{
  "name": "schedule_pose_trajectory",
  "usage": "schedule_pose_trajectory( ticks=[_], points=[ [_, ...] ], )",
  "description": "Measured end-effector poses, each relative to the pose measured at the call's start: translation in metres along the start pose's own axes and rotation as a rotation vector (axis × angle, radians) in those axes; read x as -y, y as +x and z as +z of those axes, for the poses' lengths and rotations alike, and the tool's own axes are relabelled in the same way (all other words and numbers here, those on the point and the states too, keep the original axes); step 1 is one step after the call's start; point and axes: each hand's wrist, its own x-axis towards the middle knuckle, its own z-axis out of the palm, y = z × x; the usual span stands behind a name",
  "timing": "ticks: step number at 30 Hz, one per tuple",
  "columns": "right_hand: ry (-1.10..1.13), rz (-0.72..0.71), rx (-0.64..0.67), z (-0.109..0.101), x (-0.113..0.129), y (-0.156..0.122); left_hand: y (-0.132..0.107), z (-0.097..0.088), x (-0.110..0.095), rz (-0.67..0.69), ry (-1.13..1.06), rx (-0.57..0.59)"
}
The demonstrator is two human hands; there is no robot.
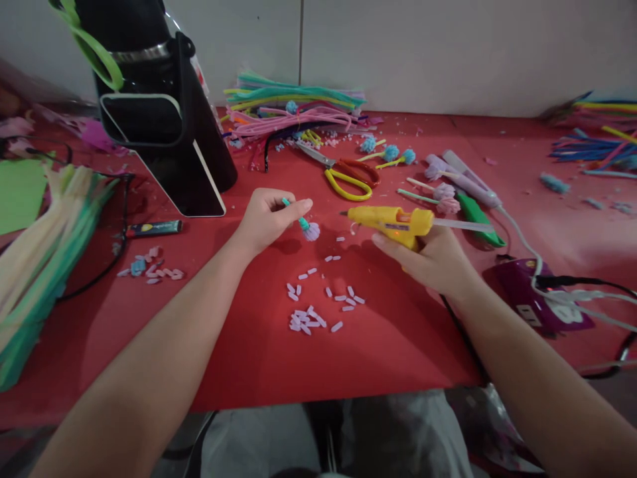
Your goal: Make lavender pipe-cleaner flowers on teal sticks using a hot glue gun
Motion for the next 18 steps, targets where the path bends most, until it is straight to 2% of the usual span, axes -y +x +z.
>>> schedule_pose_trajectory(
  ticks=[4,10,14,18],
  points=[
    [-0.153,-0.027,-0.174,-0.023,-0.011,0.004,0.0,0.001,-0.002,0.011,0.0,0.001],
    [-0.285,0.126,-0.16,-0.036,-0.03,0.004,-0.002,0.002,-0.003,0.032,0.047,0.009],
    [-0.331,0.116,-0.148,-0.05,-0.038,-0.02,-0.002,0.003,-0.001,0.031,0.028,-0.001],
    [-0.407,0.163,-0.286,-0.058,-0.024,-0.054,-0.002,0.003,-0.002,0.024,0.028,0.012]
  ],
)
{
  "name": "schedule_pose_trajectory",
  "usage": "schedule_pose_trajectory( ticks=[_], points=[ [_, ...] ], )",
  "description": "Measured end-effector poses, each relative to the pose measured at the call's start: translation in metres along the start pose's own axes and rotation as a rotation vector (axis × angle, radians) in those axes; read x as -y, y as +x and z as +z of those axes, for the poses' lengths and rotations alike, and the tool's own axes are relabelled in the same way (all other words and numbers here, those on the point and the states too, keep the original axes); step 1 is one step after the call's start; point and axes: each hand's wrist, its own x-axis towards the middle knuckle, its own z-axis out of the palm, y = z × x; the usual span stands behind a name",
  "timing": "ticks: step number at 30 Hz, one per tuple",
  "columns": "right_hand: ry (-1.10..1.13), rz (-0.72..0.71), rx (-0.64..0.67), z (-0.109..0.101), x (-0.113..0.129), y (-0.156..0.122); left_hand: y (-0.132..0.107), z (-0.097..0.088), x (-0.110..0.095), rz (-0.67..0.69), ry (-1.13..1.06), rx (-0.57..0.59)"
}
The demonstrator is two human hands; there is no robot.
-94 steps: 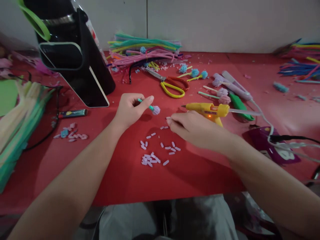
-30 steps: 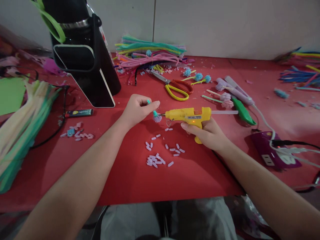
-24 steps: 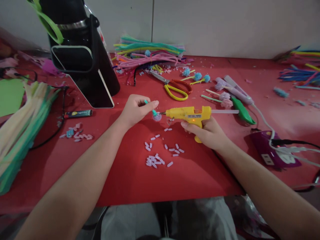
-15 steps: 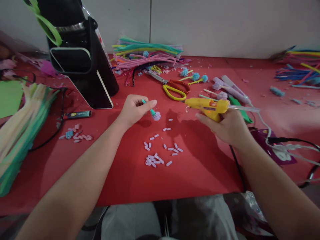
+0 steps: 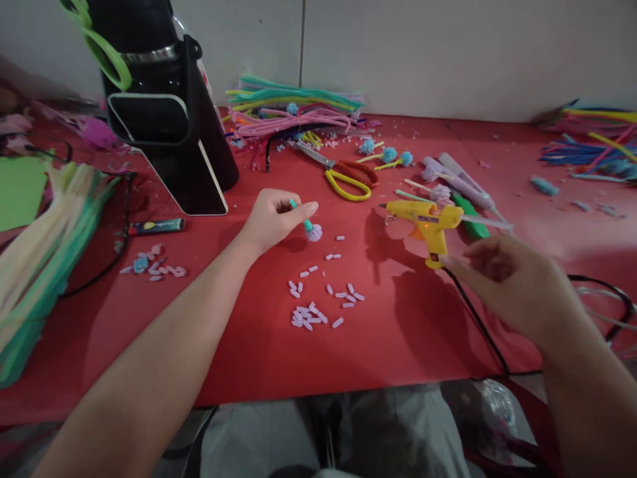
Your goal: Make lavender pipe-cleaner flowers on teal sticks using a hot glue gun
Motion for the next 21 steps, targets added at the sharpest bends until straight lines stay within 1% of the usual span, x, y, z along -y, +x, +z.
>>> schedule_pose_trajectory(
  ticks=[1,2,4,5,7,8,11,14,17,21],
  points=[
    [0.053,-0.025,0.026,-0.002,0.008,-0.007,0.0,0.0,0.0,0.0,0.001,0.004],
    [0.136,-0.08,0.125,-0.003,0.019,-0.012,0.0,0.0,0.0,0.0,0.005,0.006],
    [0.204,-0.242,0.49,0.002,0.046,-0.017,0.0,-0.001,0.0,0.005,0.016,0.008],
    [0.222,-0.343,0.65,0.007,0.062,-0.016,0.0,-0.001,0.0,0.008,0.02,0.008],
    [0.201,-0.504,0.751,0.02,0.091,-0.01,0.0,-0.001,0.001,0.016,0.021,0.008],
    [0.191,-0.582,0.823,0.027,0.104,-0.007,0.0,-0.001,0.001,0.018,0.017,0.012],
    [0.133,-0.714,0.938,0.046,0.131,0.002,0.0,-0.001,0.0,0.02,0.008,0.02],
    [0.128,-0.771,0.985,0.06,0.14,0.004,-0.001,-0.001,0.0,0.031,0.006,0.025],
    [0.164,-0.751,0.993,0.067,0.138,0.001,-0.001,-0.001,0.001,0.029,0.003,0.032],
    [0.262,-0.68,0.991,0.066,0.135,0.0,-0.001,0.0,0.0,0.023,0.011,0.031]
  ],
)
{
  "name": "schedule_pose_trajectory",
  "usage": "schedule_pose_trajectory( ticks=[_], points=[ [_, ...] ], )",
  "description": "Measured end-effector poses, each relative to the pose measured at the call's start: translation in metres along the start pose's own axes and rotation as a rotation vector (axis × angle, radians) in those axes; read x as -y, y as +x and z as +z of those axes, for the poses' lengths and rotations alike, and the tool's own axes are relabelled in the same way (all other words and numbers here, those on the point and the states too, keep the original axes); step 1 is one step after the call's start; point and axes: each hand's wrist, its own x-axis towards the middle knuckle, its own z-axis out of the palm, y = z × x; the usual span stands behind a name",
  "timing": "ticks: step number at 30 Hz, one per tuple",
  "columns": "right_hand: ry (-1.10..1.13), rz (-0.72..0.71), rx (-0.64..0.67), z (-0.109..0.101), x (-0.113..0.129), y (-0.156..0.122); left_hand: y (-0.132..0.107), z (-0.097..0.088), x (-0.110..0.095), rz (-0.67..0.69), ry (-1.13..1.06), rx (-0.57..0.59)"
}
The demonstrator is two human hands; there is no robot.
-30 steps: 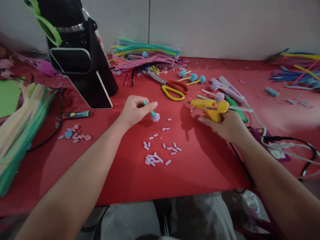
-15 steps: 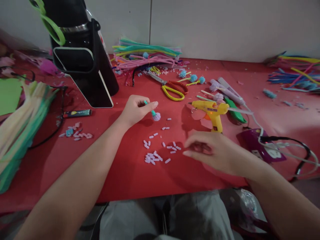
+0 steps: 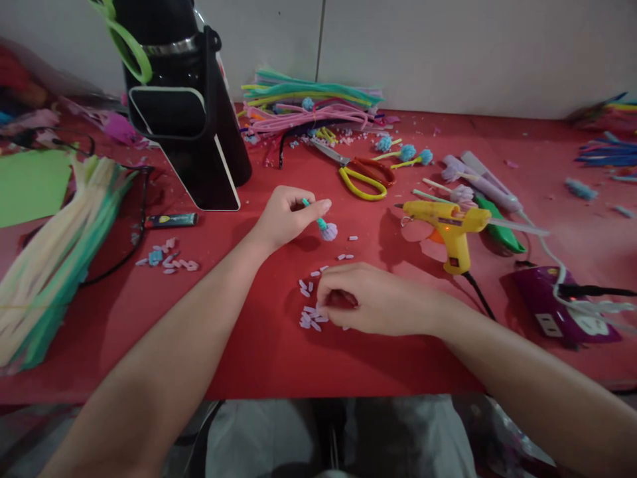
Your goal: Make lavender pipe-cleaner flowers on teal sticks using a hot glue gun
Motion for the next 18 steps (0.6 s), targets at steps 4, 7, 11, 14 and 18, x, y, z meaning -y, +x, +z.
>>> schedule_pose_trajectory(
  ticks=[4,7,11,14,18],
  points=[
    [0.244,0.024,-0.142,-0.007,-0.004,-0.004,0.0,0.001,-0.002,-0.002,0.003,0.0],
    [0.447,0.025,-0.24,-0.012,-0.014,-0.005,0.0,0.001,-0.004,0.007,0.012,0.002],
    [0.547,-0.006,-0.36,-0.018,-0.029,-0.005,0.0,-0.001,-0.004,0.003,0.022,-0.002],
    [0.602,-0.026,-0.439,-0.022,-0.035,-0.005,0.001,-0.002,-0.003,-0.004,0.013,-0.021],
    [0.65,-0.02,-0.483,-0.024,-0.037,-0.007,0.002,-0.003,-0.002,0.003,0.013,-0.02]
  ],
)
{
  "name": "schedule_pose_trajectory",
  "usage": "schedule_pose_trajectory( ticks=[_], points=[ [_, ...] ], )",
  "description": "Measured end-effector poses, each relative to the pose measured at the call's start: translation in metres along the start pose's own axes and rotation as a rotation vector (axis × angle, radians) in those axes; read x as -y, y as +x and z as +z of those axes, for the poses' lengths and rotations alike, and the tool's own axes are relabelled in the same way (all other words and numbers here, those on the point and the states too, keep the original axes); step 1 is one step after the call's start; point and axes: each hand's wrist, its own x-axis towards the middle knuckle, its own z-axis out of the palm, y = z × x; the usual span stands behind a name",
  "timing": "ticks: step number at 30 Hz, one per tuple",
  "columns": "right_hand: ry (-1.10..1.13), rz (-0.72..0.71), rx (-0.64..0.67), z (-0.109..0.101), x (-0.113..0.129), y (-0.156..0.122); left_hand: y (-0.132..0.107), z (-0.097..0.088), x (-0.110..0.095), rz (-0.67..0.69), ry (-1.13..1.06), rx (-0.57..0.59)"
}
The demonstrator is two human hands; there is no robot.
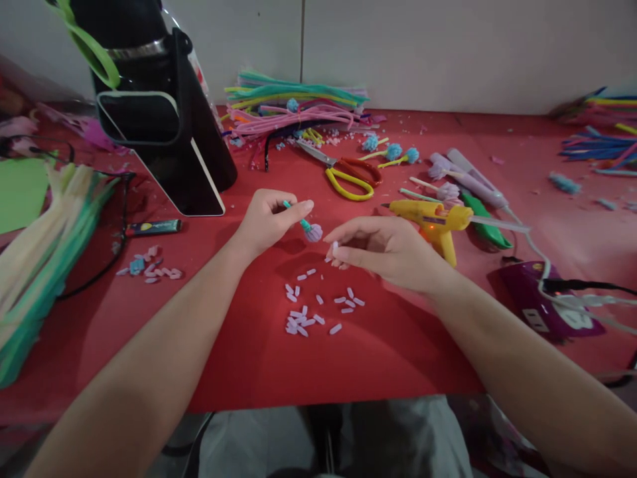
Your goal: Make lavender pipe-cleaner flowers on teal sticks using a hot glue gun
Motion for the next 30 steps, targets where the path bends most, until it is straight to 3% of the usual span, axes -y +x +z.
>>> schedule_pose_trajectory(
  ticks=[7,17,30],
  points=[
    [0.079,0.054,-0.027,0.0012,0.0021,0.0001,-0.0002,-0.0005,-0.0011,-0.031,-0.003,0.003],
    [0.439,0.249,-0.055,0.0013,-0.0006,0.0029,0.0004,0.001,-0.0032,-0.05,-0.02,-0.002],
    [0.51,0.303,-0.024,0.0024,0.0012,0.0037,-0.0002,0.001,-0.0017,-0.053,-0.027,-0.001]
  ],
)
